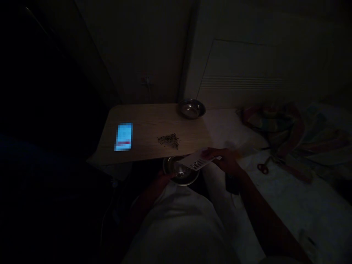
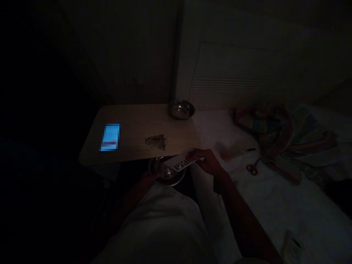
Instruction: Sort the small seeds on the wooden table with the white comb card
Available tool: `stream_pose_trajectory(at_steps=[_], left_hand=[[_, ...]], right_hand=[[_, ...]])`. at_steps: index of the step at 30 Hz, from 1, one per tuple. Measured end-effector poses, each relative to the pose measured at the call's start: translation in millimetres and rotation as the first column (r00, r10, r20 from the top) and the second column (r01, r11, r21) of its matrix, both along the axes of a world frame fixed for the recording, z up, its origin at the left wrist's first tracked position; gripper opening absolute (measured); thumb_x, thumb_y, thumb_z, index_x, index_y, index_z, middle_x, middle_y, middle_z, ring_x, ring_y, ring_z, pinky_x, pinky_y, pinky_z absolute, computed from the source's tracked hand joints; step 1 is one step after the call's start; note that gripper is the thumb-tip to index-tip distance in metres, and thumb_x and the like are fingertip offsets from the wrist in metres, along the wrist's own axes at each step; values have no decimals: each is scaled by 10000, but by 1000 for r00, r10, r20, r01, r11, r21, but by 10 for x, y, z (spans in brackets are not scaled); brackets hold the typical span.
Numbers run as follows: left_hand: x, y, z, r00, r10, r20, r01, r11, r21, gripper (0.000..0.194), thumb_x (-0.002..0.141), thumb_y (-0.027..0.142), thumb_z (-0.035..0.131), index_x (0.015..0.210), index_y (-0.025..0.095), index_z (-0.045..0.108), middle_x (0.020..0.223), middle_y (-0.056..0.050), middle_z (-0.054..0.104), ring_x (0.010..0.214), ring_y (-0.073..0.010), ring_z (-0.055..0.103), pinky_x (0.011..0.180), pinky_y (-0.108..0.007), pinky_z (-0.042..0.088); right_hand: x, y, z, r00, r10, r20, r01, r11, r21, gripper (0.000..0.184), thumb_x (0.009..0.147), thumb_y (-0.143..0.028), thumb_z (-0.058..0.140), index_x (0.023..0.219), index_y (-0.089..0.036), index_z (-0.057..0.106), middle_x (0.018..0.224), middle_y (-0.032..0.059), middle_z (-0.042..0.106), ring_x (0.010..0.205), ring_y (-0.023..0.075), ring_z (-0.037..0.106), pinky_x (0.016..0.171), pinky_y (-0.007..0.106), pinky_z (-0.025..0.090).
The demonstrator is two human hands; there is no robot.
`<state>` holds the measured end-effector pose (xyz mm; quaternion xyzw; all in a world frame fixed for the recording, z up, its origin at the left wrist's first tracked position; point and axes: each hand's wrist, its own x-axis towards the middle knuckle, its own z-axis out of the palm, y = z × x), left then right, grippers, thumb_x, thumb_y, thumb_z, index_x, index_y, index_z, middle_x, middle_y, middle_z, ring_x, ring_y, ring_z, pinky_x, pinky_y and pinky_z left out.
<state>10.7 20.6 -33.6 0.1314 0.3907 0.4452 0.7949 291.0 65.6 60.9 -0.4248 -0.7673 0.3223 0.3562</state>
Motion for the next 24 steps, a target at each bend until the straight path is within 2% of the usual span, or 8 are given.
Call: stream_pose_trajectory(at_steps=[2, 5, 7, 12, 18, 24], left_hand=[[-3, 6, -15, 1000, 12, -18, -12, 1000, -1, 655, 513, 108, 823, 1133, 186, 627, 1053, -91, 717, 1066, -305, 625, 978, -451, 426], [-9, -3, -7, 998, 15, -68, -14, 1000, 11, 631, 503, 122, 832, 1103, 180, 645, 1057, -92, 716, 1077, -305, 617, 967, -428, 435], [-12, -23, 16, 995, 0, -101, -1, 1000, -6, 588, 528, 155, 827, 1089, 171, 652, 1047, -102, 717, 1053, -310, 628, 940, -430, 453], [-4, -56, 19, 994, 24, -105, -28, 999, -40, 574, 540, 159, 824, 1085, 175, 645, 994, -94, 727, 994, -296, 652, 903, -421, 471], [5, -34, -59, 996, 36, -82, -40, 998, -41, 559, 521, 141, 832, 1050, 162, 653, 988, -94, 724, 907, -270, 672, 898, -426, 468], [-4, -28, -1, 999, 14, -46, -16, 999, -39, 605, 527, 123, 825, 1099, 178, 638, 1011, -88, 721, 956, -277, 662, 906, -421, 469]], right_hand=[[-22, 23, 33, 999, -24, -25, 24, 1000, 16, 104, 810, -271, 637, 850, -266, 733, 935, 35, 736, 960, 211, 674, 942, 390, 486], [-42, 143, 39, 985, -160, -59, 164, 983, 76, 108, 810, -281, 634, 858, -266, 730, 962, 35, 732, 969, 214, 671, 961, 402, 473], [-53, 259, 7, 973, -227, -47, 231, 966, 116, 127, 816, -280, 614, 863, -253, 729, 980, 40, 729, 968, 217, 670, 969, 409, 465], [-84, 476, -118, 956, -294, 23, 288, 949, 130, 164, 787, -220, 571, 832, -230, 729, 936, 33, 736, 927, 213, 680, 878, 366, 513], [-47, 476, -184, 960, -279, -1, 278, 957, 82, 181, 744, -171, 560, 808, -218, 723, 932, 34, 735, 930, 212, 677, 864, 355, 513], [21, 416, -185, 975, -219, -28, 220, 973, 67, 111, 741, -208, 618, 788, -224, 718, 910, 39, 735, 918, 214, 678, 895, 383, 498]])
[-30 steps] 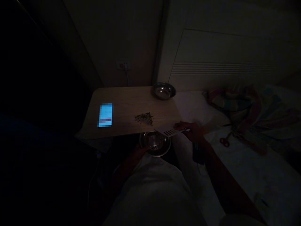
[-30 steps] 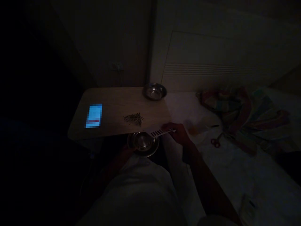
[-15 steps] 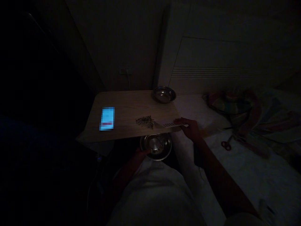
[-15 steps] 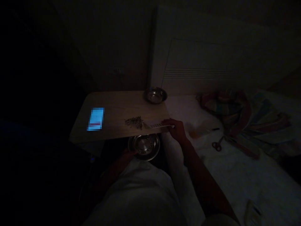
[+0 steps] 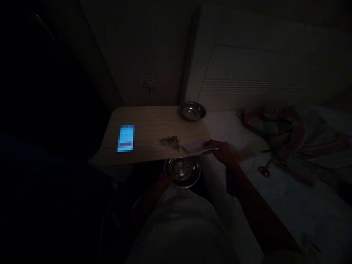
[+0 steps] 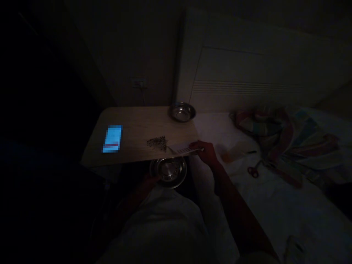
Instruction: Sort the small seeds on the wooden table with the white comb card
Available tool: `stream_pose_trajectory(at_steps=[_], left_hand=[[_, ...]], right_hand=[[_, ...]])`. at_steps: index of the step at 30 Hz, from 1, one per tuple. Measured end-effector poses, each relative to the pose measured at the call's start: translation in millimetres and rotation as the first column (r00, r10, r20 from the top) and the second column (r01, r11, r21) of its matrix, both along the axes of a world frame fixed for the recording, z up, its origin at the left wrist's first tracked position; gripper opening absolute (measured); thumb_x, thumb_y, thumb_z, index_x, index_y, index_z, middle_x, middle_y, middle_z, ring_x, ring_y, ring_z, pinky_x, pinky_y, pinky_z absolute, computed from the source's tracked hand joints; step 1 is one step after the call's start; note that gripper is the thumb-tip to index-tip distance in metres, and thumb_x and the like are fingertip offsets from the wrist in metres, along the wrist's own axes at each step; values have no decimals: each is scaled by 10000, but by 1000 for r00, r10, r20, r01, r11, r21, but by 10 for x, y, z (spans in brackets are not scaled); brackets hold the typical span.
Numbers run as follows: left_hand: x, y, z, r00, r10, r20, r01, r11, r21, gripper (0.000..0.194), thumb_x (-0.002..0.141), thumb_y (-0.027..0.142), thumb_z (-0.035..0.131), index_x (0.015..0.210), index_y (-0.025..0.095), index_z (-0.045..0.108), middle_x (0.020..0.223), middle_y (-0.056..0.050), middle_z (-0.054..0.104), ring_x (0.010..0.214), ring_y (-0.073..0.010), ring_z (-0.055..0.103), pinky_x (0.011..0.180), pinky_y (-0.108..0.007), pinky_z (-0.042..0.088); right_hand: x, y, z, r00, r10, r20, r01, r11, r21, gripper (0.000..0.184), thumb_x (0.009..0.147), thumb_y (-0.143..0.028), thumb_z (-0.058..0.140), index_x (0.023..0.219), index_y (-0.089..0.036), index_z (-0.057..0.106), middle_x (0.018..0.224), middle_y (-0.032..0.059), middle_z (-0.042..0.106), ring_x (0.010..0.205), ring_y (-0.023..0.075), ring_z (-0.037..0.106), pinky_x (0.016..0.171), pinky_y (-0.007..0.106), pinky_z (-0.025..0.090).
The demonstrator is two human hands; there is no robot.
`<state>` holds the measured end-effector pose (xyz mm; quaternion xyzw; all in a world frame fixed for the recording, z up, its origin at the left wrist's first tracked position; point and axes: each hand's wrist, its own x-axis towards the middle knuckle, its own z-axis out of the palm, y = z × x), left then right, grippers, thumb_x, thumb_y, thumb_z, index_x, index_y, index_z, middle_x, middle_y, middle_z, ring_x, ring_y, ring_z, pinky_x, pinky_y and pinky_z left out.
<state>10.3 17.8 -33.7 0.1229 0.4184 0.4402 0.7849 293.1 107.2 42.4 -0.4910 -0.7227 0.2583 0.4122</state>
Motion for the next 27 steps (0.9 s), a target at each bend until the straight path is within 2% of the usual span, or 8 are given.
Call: stream_pose_trajectory(at_steps=[6, 11, 14, 17, 21, 24, 27], left_hand=[[4, 12, -33, 1000, 18, 8, -18, 1000, -2, 612, 502, 96, 824, 1083, 176, 649, 1008, -87, 723, 996, -294, 651, 927, -431, 457], [-17, 18, -88, 1000, 2, 1, -2, 1000, 4, 608, 539, 114, 812, 1117, 194, 639, 1015, -85, 724, 1003, -303, 650, 924, -452, 457], [-23, 22, -63, 1000, -13, 24, 11, 999, 45, 578, 549, 120, 810, 1101, 177, 648, 1084, -103, 706, 1049, -302, 631, 951, -438, 442], [-19, 17, -20, 1000, -16, 5, 16, 999, 38, 575, 554, 131, 810, 1102, 162, 642, 1080, -113, 706, 1013, -300, 646, 935, -440, 453], [-19, 1, 0, 1000, 5, -18, -5, 1000, 0, 559, 547, 129, 812, 1079, 168, 645, 1033, -98, 718, 973, -288, 658, 905, -428, 469], [-32, 0, -8, 999, 18, -39, -17, 1000, 2, 514, 544, 142, 810, 1036, 177, 666, 997, -90, 723, 984, -291, 652, 900, -416, 467], [-41, 15, -12, 999, 5, -32, -4, 1000, 10, 529, 523, 153, 810, 1032, 190, 670, 990, -97, 719, 1000, -306, 643, 891, -428, 465]], right_hand=[[62, -98, 23, 999, 49, 2, -49, 999, 14, 91, 755, -309, 665, 757, -233, 715, 876, 51, 736, 879, 216, 687, 917, 415, 486], [69, -219, 65, 992, 120, -23, -121, 993, -14, 103, 763, -335, 674, 753, -241, 715, 884, 58, 736, 889, 215, 687, 960, 433, 466], [28, -294, 92, 983, 183, 17, -182, 983, -25, 81, 771, -316, 675, 784, -250, 721, 889, 49, 738, 884, 207, 689, 1019, 445, 421], [-27, -341, 124, 972, 235, 19, -234, 972, -33, 82, 791, -300, 660, 820, -260, 726, 901, 41, 738, 881, 200, 690, 1018, 439, 424], [-99, -349, 174, 990, 135, -43, -136, 991, -8, 95, 803, -302, 647, 837, -257, 723, 929, 44, 735, 935, 212, 679, 931, 398, 492], [-171, -326, 218, 1000, 20, 16, -20, 1000, -9, 145, 830, -317, 607, 889, -255, 724, 944, 42, 733, 919, 214, 680, 853, 367, 524], [-279, -263, 281, 997, 5, 83, -4, 1000, -19, 190, 853, -325, 570, 940, -256, 723, 934, 33, 735, 879, 211, 684, 813, 350, 528]])
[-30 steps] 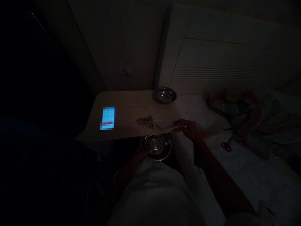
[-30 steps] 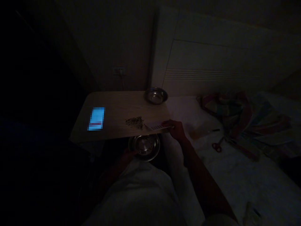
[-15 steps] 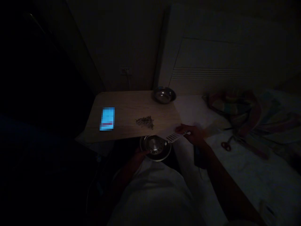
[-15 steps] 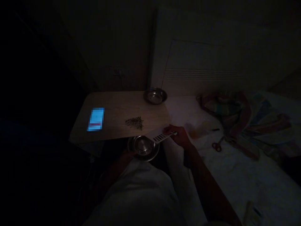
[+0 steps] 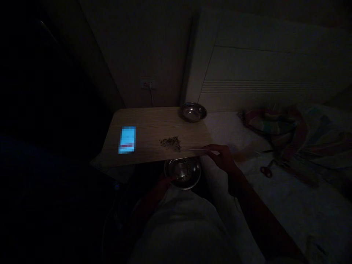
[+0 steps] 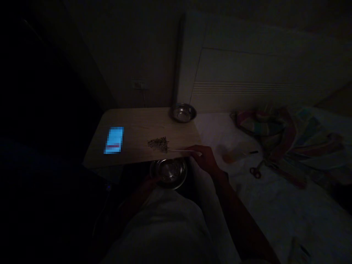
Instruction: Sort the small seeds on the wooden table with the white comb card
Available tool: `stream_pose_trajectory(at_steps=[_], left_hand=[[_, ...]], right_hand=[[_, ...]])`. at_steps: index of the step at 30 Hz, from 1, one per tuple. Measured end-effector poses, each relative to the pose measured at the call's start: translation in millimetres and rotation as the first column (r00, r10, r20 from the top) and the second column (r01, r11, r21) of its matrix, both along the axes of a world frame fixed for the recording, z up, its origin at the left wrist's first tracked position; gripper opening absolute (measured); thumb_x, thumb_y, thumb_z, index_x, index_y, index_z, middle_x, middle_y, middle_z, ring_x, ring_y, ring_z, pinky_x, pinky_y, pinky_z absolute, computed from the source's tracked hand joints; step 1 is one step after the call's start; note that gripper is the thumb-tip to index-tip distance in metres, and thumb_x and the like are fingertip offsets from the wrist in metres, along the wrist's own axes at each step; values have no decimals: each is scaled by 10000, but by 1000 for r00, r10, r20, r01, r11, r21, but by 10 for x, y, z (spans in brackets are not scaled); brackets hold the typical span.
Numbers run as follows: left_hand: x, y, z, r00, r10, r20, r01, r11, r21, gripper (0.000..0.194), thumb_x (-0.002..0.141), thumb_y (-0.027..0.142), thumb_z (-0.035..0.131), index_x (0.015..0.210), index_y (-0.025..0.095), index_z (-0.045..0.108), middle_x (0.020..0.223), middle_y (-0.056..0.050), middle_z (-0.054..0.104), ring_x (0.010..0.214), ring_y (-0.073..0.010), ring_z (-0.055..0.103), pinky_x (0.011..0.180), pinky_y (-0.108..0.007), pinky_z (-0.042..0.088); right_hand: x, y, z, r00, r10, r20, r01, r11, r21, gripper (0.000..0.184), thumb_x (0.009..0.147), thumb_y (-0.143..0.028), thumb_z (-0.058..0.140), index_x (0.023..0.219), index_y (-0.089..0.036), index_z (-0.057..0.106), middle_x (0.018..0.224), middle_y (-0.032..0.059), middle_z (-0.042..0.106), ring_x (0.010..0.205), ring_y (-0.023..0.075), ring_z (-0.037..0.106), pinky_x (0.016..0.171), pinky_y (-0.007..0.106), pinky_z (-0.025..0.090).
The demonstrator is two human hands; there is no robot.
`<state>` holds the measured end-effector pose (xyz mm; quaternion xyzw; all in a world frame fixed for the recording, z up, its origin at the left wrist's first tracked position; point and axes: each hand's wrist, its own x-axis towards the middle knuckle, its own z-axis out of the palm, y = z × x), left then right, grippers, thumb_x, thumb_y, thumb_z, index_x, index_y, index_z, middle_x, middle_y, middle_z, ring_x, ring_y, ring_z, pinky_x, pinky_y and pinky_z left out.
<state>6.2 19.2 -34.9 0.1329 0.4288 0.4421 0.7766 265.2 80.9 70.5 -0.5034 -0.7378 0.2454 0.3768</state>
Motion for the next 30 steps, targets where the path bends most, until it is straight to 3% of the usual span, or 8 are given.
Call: stream_pose_trajectory(at_steps=[8, 16, 30], left_hand=[[12, 18, 25, 1000, 26, -5, -26, 999, 26, 581, 480, 155, 812, 1042, 203, 668, 1018, -83, 714, 1064, -322, 606, 922, -422, 443], [22, 32, -29, 1000, 30, 2, -30, 1000, 4, 556, 461, 112, 802, 997, 196, 682, 1014, -89, 720, 1097, -348, 582, 937, -436, 430], [-10, -4, -65, 1000, 9, -1, -9, 1000, 2, 534, 519, 167, 801, 1036, 175, 668, 1032, -106, 716, 1082, -349, 589, 934, -443, 429]], right_hand=[[-230, 320, 169, 967, 249, 51, -246, 967, -60, 172, 813, -240, 568, 849, -216, 735, 878, 29, 734, 836, 189, 682, 777, 292, 514], [-149, 359, 157, 964, 256, 78, -246, 962, -116, 172, 754, -169, 574, 814, -202, 732, 842, 28, 730, 809, 187, 677, 765, 286, 505], [-482, 632, 40, 966, 256, 26, -255, 966, -33, 164, 752, -165, 584, 814, -202, 731, 845, 20, 738, 825, 184, 683, 791, 279, 498]])
